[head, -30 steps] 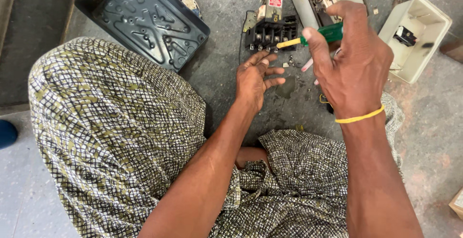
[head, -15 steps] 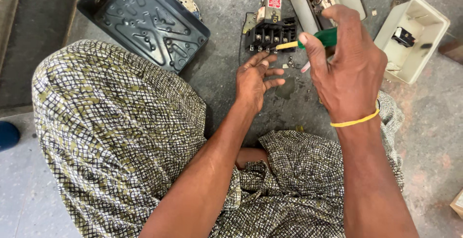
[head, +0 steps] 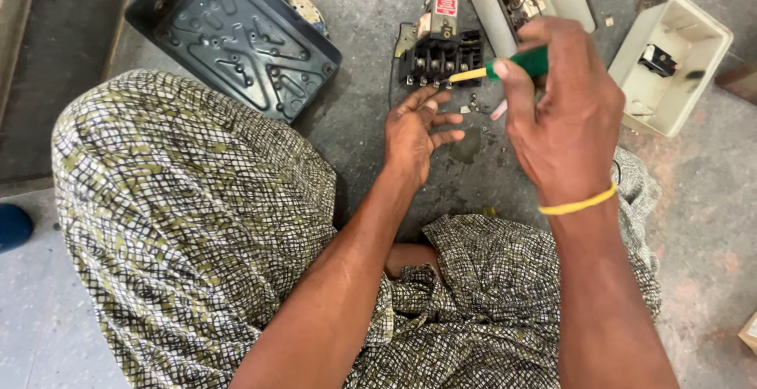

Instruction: The person repairs an electrical component while sitting on the floor. They use a screwdriver to tighten screws on terminals, handling wires and small metal parts.

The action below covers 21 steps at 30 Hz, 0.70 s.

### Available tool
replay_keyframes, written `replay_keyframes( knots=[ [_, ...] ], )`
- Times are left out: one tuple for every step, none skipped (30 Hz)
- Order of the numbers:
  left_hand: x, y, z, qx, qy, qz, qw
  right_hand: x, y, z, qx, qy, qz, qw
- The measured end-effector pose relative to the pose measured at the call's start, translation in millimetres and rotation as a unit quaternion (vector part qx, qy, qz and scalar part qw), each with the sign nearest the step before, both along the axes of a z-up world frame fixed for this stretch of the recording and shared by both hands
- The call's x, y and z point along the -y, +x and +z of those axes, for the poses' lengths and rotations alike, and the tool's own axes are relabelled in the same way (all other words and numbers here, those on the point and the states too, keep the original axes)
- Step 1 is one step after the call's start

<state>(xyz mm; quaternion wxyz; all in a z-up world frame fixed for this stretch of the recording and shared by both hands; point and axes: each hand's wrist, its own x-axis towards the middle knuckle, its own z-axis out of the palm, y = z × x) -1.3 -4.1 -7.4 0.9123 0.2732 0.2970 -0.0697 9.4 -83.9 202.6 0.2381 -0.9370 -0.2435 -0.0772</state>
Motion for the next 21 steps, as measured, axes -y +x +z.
replay_keyframes(
  knots=[
    [0.3,-0.7,0.1,0.001,-0.002,0.001,1.0,-1.7,-0.8,-0.9,0.014,-0.031,-0.071,0.997],
    [-2.1,0.1,-0.1,0.003,-0.001,0.006,1.0,-1.8,0.8,0.7,0.015,-0.029,-0.07,0.997],
    [-2.9,1.6,0.3,0.004,0.001,0.007,1.0,-1.0,2.6,2.9,0.028,-0.008,-0.019,0.999],
    [-1.6,1.6,1.1,0.001,-0.007,0.006,1.0,-1.7,2.4,2.8,0.033,0.002,0.008,0.999],
    [-1.5,1.2,1.5,-0.002,-0.014,0.006,1.0,-2.4,2.2,2.9,0.037,0.013,0.034,0.999],
    [-1.7,1.3,1.7,-0.001,-0.015,0.004,1.0,-3.1,1.1,2.8,0.015,0.022,0.011,1.0],
    [-2.8,1.4,1.4,-0.002,-0.003,0.002,1.0,-4.0,0.2,2.6,-0.009,0.032,-0.01,0.999],
    [-1.5,0.9,1.5,-0.003,0.008,-0.001,1.0,-3.9,-1.4,2.9,-0.009,0.03,-0.013,0.999],
    [1.5,-0.2,2.0,-0.003,0.006,-0.003,1.0,-3.7,-3.2,3.5,0.018,-0.012,-0.043,0.999],
    [0.1,0.3,1.8,-0.002,-0.005,0.001,1.0,-5.6,-2.8,3.3,0.047,-0.051,-0.07,0.995],
    [-1.8,1.2,1.4,-0.001,-0.017,0.006,1.0,-5.7,-2.0,4.5,0.048,-0.048,-0.069,0.995],
    [-2.8,0.4,0.8,-0.002,-0.016,0.006,1.0,-3.4,-2.4,6.4,0.005,-0.01,-0.043,0.999],
    [-3.4,-0.2,0.2,0.002,-0.012,0.004,1.0,-1.4,-3.1,6.4,-0.037,0.028,-0.016,0.999],
    [-1.4,0.4,0.3,0.007,-0.01,0.0,1.0,0.0,-4.2,3.7,-0.036,0.027,-0.017,0.999],
    [-0.6,0.8,0.0,0.008,-0.011,-0.002,1.0,0.3,-5.3,-1.3,-0.025,0.039,-0.039,0.998],
    [-1.0,0.8,-0.7,0.006,-0.01,-0.001,1.0,1.5,-6.0,-5.5,-0.014,0.05,-0.061,0.997],
    [-0.8,1.1,-1.1,0.004,-0.008,0.0,1.0,4.1,-5.9,-8.2,-0.013,0.049,-0.062,0.997],
    [-1.4,2.3,-1.3,0.004,-0.006,0.002,1.0,5.0,-4.1,-11.3,0.015,0.052,-0.067,0.996],
    [-0.6,3.5,-1.1,0.006,-0.011,0.002,1.0,6.6,-2.3,-13.5,0.043,0.055,-0.072,0.995],
    [0.5,2.2,-1.5,0.007,-0.018,-0.001,1.0,11.5,-5.4,-13.6,0.042,0.056,-0.072,0.995],
    [-0.3,0.6,-2.7,0.006,-0.017,0.0,1.0,18.4,-11.8,-12.0,0.066,0.061,-0.059,0.994]
  ],
)
